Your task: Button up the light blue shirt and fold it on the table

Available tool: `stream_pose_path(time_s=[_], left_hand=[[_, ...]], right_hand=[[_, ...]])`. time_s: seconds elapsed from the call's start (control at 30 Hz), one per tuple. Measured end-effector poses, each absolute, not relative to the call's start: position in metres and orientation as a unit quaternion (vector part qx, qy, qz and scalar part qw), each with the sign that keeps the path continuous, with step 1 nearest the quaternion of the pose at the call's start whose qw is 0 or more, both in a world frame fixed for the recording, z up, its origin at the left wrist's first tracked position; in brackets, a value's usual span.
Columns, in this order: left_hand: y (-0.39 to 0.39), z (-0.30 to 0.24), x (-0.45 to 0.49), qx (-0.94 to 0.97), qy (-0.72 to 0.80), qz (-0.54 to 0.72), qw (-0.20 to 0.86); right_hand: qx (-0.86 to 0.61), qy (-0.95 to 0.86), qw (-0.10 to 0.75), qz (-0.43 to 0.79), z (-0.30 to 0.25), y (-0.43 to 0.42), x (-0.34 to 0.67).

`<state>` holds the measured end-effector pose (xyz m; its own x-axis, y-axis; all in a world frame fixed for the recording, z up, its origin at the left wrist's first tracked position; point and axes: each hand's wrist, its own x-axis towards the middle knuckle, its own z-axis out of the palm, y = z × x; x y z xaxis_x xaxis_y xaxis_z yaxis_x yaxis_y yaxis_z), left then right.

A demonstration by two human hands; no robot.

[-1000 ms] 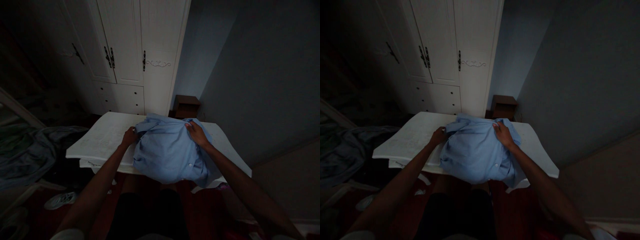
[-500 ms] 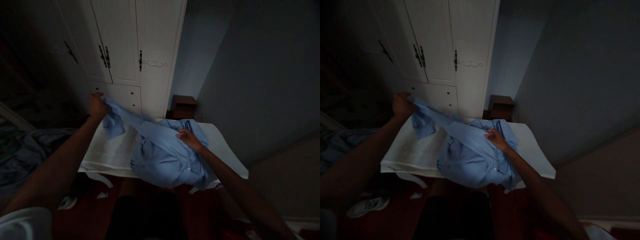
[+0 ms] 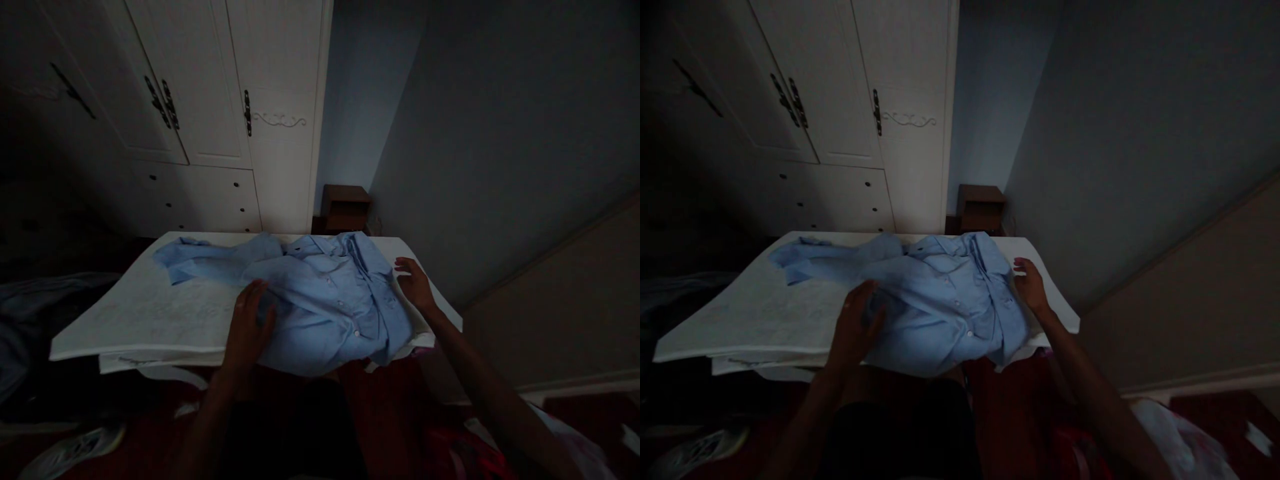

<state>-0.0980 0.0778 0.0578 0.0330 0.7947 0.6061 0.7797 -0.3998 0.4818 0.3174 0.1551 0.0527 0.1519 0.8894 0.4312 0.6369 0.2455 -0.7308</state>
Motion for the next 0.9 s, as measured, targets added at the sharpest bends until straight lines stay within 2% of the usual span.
stream_pose_path(time_s=[0.17, 0.27, 0.43, 0.57, 0.73, 0.8, 0.9], left_hand=[[0.015, -0.005, -0.119, 0.689, 0.585, 0.427, 0.038], [0.009, -0.023, -0.140, 0.714, 0.571, 0.402, 0.055], [0.015, -0.012, -0.143, 0.693, 0.591, 0.412, 0.024], [0.005, 0.019, -0.130, 0.624, 0.646, 0.438, 0.026], [-0.030, 0.039, -0.131, 0.415, 0.758, 0.500, 0.059], [-0.043, 0.034, -0.139, 0.380, 0.776, 0.487, 0.125], [-0.059, 0.017, -0.152, 0.440, 0.762, 0.430, 0.203]], right_hand=[[-0.624, -0.660, 0.377, 0.183, 0.027, 0.111, 0.334], [-0.617, -0.698, 0.329, 0.154, 0.026, 0.094, 0.315], [-0.679, -0.689, 0.245, 0.066, 0.037, 0.071, 0.280], [-0.714, -0.676, 0.168, 0.069, 0.043, 0.057, 0.282], [-0.720, -0.649, 0.222, 0.104, 0.064, 0.052, 0.301], [-0.725, -0.624, 0.277, 0.089, 0.078, 0.050, 0.296], [-0.713, -0.577, 0.392, 0.068, 0.090, 0.044, 0.264]])
